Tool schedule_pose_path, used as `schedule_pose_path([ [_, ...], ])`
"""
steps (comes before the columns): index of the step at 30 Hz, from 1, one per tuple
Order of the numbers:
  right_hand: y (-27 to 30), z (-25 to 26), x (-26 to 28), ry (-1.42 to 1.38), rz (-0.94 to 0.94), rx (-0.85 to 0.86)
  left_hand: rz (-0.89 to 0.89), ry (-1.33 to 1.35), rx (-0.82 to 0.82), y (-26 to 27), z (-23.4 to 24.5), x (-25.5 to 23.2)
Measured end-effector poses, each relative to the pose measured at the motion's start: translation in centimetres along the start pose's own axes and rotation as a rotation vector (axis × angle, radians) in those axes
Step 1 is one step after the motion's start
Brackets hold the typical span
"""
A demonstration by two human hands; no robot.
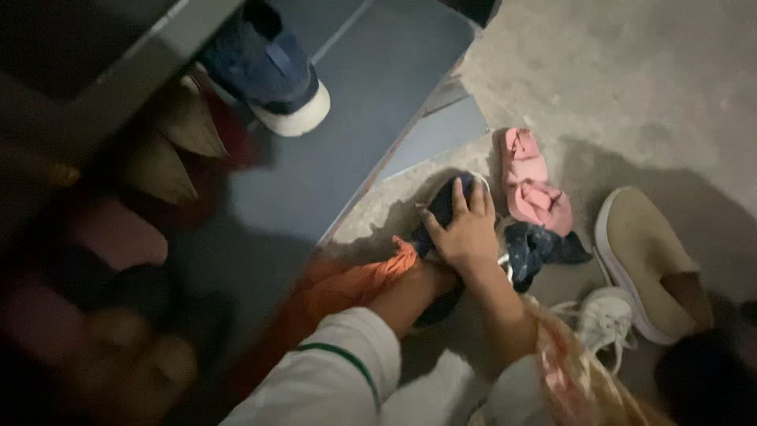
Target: The person sits on the floor and wipes the exterior and interior of a blue sneaker with an orange cloth, then places it on a nearby shoe rack. They repeat the process with a beige slip-on shoe, wiping it thoroughly before setting it aside.
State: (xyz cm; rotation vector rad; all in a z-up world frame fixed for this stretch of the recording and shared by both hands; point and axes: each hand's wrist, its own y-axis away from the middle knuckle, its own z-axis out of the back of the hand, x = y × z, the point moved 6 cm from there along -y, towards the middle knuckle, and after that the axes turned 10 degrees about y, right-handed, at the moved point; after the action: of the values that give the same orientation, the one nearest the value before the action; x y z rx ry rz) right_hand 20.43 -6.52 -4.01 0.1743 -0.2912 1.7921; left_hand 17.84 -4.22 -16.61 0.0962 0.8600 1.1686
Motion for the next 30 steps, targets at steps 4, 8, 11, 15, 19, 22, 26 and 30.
schedule_pose_path([
  [4, 0.0, -1.2, -2.7, -0.113, -0.258, 0.103, -0.007, -0.002, 0.017, -0.8, 0.0, 0.4],
  [8, -0.7, -1.2, -2.7, -0.086, -0.373, 0.101, 0.017, 0.001, 0.041, 0.4, -0.5, 2.8],
  [11, -1.4, -0.8, -3.1, 0.012, -0.391, 0.194, 0.021, 0.006, 0.054, 0.7, -1.1, 3.1],
  [15, -2.2, 0.0, -3.6, 0.124, -0.388, 0.275, 0.001, 0.000, 0.055, -0.6, -1.1, 1.6],
  [19, -2.8, -0.2, -2.6, -0.015, -0.371, 0.228, -0.014, -0.020, 0.039, -2.0, 0.3, 1.2],
  [22, -1.7, -0.4, -2.5, -0.044, -0.267, 0.142, -0.035, -0.006, 0.043, -2.5, -0.6, 0.0],
  [26, -0.9, -0.5, -2.0, -0.173, -0.243, 0.063, -0.040, -0.015, 0.035, -3.2, 0.0, -0.6],
  [30, 0.1, 0.2, -1.8, -0.235, -0.251, 0.036, -0.038, -0.009, 0.025, -3.9, -0.3, -1.8],
])
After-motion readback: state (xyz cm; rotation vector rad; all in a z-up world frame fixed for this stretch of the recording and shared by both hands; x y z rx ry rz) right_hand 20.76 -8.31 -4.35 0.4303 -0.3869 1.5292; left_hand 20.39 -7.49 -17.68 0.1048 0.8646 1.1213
